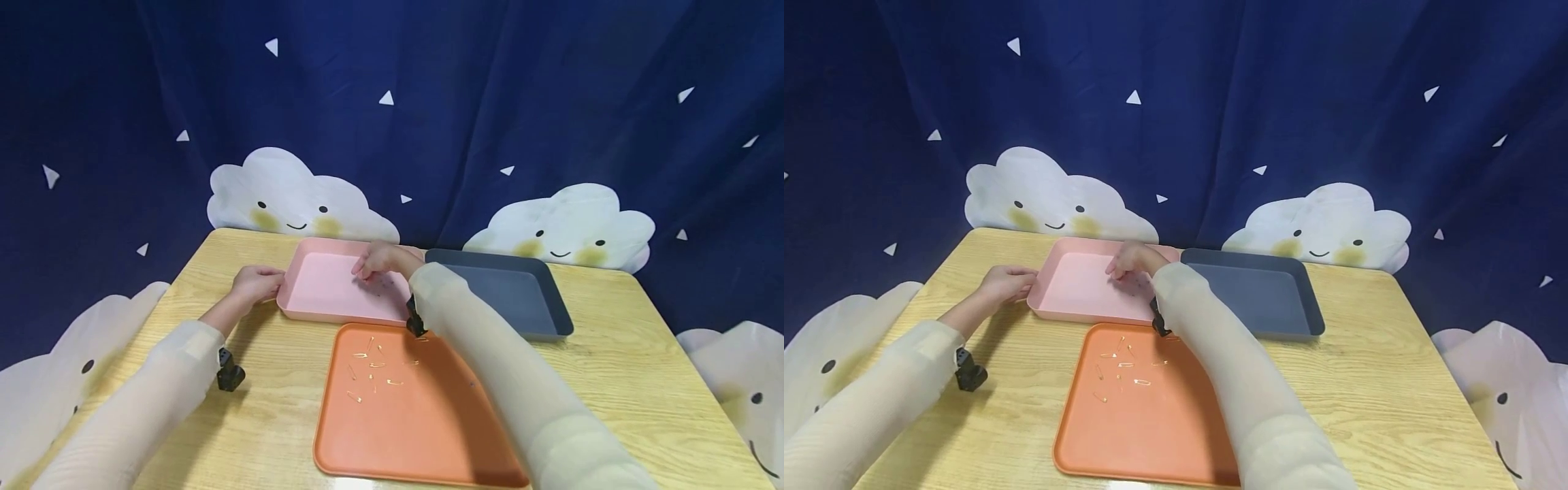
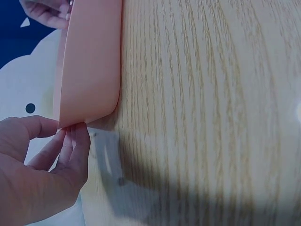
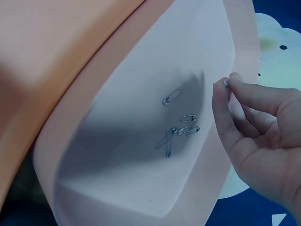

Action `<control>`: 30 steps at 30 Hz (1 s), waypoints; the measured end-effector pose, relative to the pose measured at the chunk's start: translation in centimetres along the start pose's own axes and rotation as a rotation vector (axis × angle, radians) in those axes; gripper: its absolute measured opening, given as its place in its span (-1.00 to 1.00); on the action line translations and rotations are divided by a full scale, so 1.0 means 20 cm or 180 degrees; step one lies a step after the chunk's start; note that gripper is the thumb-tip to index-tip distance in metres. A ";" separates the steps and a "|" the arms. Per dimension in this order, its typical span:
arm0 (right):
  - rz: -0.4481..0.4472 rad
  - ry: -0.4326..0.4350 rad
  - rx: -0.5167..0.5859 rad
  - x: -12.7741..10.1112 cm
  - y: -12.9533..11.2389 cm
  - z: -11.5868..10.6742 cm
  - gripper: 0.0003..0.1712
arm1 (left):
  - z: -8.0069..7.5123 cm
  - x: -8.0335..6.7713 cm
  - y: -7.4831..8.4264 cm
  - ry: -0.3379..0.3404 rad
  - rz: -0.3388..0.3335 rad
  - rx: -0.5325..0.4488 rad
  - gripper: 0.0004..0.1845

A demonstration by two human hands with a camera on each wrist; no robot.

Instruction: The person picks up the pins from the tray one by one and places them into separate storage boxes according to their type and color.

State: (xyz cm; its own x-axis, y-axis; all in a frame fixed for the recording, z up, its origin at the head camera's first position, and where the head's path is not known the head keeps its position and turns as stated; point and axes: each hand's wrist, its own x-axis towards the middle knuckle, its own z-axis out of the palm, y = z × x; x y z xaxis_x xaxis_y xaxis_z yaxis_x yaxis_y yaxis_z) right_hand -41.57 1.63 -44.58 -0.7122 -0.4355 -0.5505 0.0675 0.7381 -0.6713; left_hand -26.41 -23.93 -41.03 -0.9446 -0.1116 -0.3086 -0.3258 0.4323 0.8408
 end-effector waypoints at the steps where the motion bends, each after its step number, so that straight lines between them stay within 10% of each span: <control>1: -0.0021 -0.0032 0.0001 0.14 0.08 -0.02 -0.69 | 0.00 0.00 0.00 0.0002 -0.0002 0.0007 -0.50; 5: -0.0031 -0.0035 -0.0027 0.42 0.23 -0.06 -0.73 | 0.00 -0.01 0.01 0.0000 0.0001 -0.0021 -0.51; 7: 0.0033 0.0098 -0.0003 0.05 0.04 0.00 -0.76 | 0.00 -0.01 0.01 0.0006 -0.0011 -0.0035 -0.51; 9: 0.0038 0.0070 0.0114 -0.07 -0.02 0.00 -0.74 | 0.00 -0.02 0.02 0.0017 -0.0002 -0.0053 -0.51; 16: -0.0173 -0.0034 0.0496 0.10 0.16 -0.08 -0.75 | 0.00 -0.01 0.01 0.0004 0.0008 -0.0002 -0.51; 23: -0.0216 0.0165 0.0366 -0.58 -0.13 0.05 -0.61 | 0.01 0.00 -0.01 0.0022 0.0013 0.0016 -0.50; 30: -0.0416 0.0248 0.0625 -0.84 -0.08 0.06 -0.63 | 0.00 0.00 0.00 0.0019 0.0027 -0.0027 -0.49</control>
State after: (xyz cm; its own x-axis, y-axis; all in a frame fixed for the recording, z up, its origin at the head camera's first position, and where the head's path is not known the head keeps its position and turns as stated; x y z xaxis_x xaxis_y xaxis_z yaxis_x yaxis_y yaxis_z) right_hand -28.86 7.20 -34.74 -0.7751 -0.4739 -0.4179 0.1005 0.5605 -0.8220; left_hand -26.35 -23.89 -41.00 -0.9475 -0.1133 -0.2990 -0.3182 0.4257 0.8471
